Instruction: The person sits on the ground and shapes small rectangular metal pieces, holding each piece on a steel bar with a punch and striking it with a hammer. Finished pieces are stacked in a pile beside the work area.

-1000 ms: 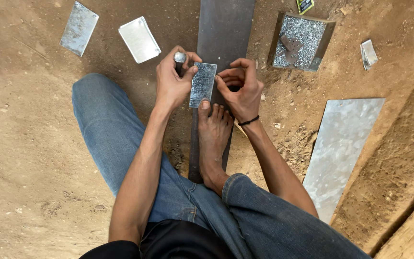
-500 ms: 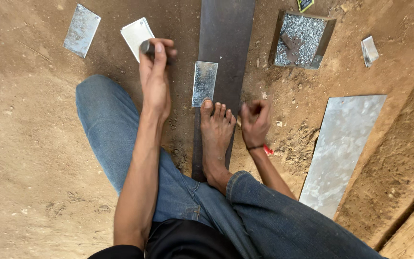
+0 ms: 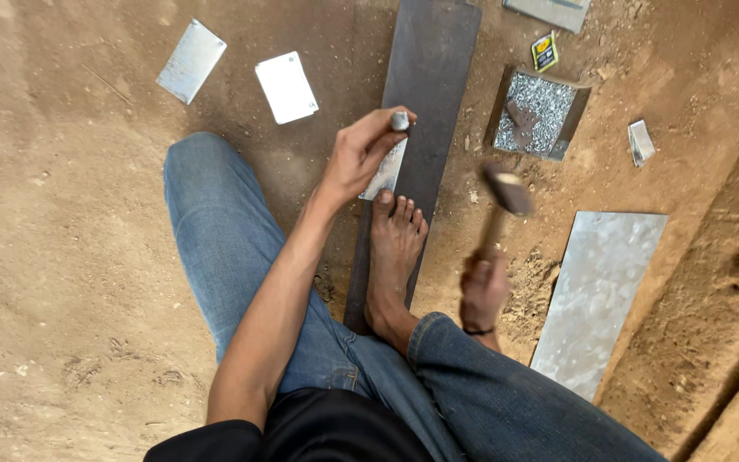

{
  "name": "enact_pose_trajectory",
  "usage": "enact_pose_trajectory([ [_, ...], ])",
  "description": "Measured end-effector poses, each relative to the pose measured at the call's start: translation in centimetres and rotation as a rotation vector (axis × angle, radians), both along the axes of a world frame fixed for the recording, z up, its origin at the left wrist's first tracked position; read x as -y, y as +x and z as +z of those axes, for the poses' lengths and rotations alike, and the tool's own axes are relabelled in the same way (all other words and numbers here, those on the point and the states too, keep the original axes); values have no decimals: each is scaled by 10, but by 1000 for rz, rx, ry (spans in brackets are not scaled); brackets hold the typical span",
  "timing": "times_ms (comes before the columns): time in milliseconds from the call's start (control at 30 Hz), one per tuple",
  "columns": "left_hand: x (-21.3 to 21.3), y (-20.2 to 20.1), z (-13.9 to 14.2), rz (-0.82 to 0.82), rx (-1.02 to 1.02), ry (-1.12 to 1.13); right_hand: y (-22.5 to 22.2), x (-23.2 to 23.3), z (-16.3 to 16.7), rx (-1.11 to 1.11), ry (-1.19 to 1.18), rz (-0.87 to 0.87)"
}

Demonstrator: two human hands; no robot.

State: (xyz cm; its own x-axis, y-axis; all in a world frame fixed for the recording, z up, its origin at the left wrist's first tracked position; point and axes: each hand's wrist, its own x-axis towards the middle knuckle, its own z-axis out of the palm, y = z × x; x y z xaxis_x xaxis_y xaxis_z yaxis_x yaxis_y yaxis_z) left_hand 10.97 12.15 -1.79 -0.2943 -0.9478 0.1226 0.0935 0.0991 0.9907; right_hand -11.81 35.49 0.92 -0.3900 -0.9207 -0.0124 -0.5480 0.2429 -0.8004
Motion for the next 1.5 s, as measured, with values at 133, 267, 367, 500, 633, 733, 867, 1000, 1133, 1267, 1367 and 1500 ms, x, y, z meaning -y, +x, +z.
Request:
enact_pose_trajectory([
  [133,-1,3,6,-40,89,-105,1,49,64,241,-493,199],
  [267,-2,0,10,-39,181,-186,16,81,86,-545,-359,581],
  [367,-2,-4,11,5,176,-147,29,80,95,54,449,249],
  [500,2,-8,0,24,-52,41,31,70,110,169,-168,251],
  [633,-4,-7,-12,17,133,-111,28,82,100,448,-613,381],
  [733,-5,-8,-8,40,220,-239,30,87,86,-320,117,358],
  [867,5,-5,15,97,270,-315,34,72,83,-119,75,341],
  [1000,4,-3,32,44,285,-226,38,65,83,222,-175,226],
  [1133,4,-3,36,32,291,-215,39,82,73,-58,-10,238],
  [1267,8,-4,36,49,312,-260,34,81,62,-29,371,63],
  [1367,6,-6,31,42,323,-220,27,63,50,5,141,64],
  [1500,3,-12,14,45,336,-249,14,60,20,-64,177,172],
])
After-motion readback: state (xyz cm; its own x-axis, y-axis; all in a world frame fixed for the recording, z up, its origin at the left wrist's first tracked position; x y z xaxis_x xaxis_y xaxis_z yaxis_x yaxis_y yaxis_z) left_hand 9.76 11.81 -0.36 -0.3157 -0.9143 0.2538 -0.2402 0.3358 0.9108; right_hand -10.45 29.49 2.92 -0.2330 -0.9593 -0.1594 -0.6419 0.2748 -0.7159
